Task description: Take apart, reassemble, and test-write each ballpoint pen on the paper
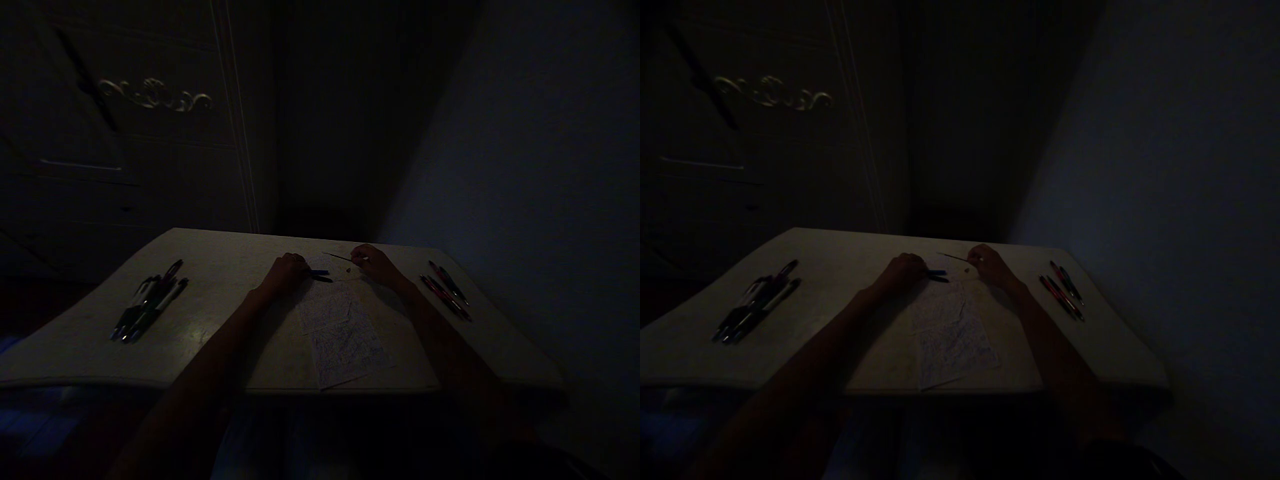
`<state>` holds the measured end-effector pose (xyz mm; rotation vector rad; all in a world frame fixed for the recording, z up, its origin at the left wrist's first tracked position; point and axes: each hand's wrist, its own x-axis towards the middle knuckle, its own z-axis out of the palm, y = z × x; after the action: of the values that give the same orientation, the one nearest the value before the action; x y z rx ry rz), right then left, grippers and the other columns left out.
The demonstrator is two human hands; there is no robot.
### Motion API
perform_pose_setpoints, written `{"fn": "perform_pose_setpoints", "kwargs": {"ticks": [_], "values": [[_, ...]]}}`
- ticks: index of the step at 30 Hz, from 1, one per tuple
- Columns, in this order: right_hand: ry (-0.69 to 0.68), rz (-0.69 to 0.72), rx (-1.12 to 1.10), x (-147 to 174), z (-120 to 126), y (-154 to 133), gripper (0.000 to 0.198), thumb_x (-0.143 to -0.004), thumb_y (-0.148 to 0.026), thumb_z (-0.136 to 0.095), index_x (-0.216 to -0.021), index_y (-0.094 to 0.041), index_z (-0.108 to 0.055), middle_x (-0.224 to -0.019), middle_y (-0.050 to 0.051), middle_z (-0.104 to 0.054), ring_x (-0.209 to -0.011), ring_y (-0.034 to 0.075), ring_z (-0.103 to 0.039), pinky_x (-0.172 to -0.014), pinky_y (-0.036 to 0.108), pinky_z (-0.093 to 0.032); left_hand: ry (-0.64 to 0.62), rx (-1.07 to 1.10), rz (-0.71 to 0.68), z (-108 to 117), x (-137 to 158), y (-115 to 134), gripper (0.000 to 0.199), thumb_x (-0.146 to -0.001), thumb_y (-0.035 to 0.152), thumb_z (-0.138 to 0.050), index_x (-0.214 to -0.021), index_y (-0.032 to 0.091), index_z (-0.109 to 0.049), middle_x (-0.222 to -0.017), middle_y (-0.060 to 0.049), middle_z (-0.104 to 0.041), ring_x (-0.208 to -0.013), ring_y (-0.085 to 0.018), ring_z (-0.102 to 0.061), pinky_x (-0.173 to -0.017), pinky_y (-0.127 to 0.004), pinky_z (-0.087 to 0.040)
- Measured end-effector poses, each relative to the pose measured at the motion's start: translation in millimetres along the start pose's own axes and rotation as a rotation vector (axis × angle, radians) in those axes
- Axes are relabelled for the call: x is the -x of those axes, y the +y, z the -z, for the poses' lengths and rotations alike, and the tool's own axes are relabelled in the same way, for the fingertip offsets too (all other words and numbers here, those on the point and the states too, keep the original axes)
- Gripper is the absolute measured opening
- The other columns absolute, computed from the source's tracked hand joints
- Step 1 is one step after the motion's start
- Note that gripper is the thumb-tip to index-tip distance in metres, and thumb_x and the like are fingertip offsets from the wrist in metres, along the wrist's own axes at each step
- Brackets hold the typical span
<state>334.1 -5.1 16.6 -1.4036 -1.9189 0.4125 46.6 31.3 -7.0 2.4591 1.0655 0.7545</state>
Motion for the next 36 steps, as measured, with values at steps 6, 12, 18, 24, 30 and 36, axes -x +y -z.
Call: {"fn": "perform_pose_setpoints", "kwargs": {"ticks": [6,12,18,24,30,36], "values": [[-0.008,0.017,0.068,-0.4,4.6,7.6,0.010,-0.079,-0.014,-0.059,-0.078,-0.020,-0.066,-0.089,0.005,-0.065,-0.085,0.021,-0.060,-0.083,0.034,-0.047,0.143,0.183,0.127,1.9,3.5,-3.0,0.012,-0.075,0.023,-0.070,-0.085,0.025,-0.078,-0.096,-0.011,-0.074,-0.099,-0.032,-0.064,-0.098,-0.043,-0.046],[0.011,-0.011,0.123,-0.2,8.1,13.0,0.013,-0.078,-0.009,-0.058,-0.075,-0.020,-0.065,-0.088,0.005,-0.063,-0.083,0.020,-0.059,-0.080,0.033,-0.047,0.280,0.438,0.184,5.8,3.4,0.4,0.014,-0.073,0.030,-0.074,-0.084,0.022,-0.075,-0.091,-0.007,-0.075,-0.087,-0.025,-0.068,-0.086,-0.038,-0.053],[0.013,-0.022,0.159,-1.4,7.5,18.0,0.014,-0.077,-0.008,-0.060,-0.071,-0.021,-0.064,-0.085,0.005,-0.063,-0.082,0.020,-0.059,-0.079,0.034,-0.046,0.346,0.819,0.441,13.3,0.8,1.4,0.033,-0.058,0.038,-0.089,-0.082,0.020,-0.075,-0.081,-0.007,-0.074,-0.071,-0.021,-0.066,-0.064,-0.033,-0.053],[0.022,-0.001,0.158,-1.2,6.6,19.5,0.013,-0.078,-0.010,-0.060,-0.072,-0.020,-0.065,-0.086,0.005,-0.063,-0.081,0.020,-0.058,-0.080,0.034,-0.047,0.271,0.757,0.369,11.2,2.1,5.6,0.020,-0.058,0.024,-0.087,-0.074,0.020,-0.074,-0.077,-0.008,-0.073,-0.075,-0.023,-0.069,-0.067,-0.033,-0.053],[0.016,0.004,0.160,-0.1,7.3,19.6,0.012,-0.078,-0.011,-0.060,-0.074,-0.020,-0.065,-0.087,0.006,-0.063,-0.082,0.021,-0.059,-0.080,0.034,-0.046,0.255,0.695,0.323,12.4,2.3,7.9,0.012,-0.062,0.017,-0.081,-0.070,0.022,-0.074,-0.078,-0.008,-0.074,-0.078,-0.025,-0.070,-0.074,-0.036,-0.055],[0.000,0.008,0.160,0.1,5.2,19.4,0.012,-0.079,-0.010,-0.059,-0.075,-0.020,-0.064,-0.088,0.005,-0.061,-0.082,0.020,-0.058,-0.079,0.034,-0.046,0.254,0.671,0.332,16.1,2.6,12.1,0.012,-0.062,0.014,-0.080,-0.070,0.022,-0.075,-0.078,-0.009,-0.074,-0.078,-0.026,-0.070,-0.075,-0.038,-0.054]]}}
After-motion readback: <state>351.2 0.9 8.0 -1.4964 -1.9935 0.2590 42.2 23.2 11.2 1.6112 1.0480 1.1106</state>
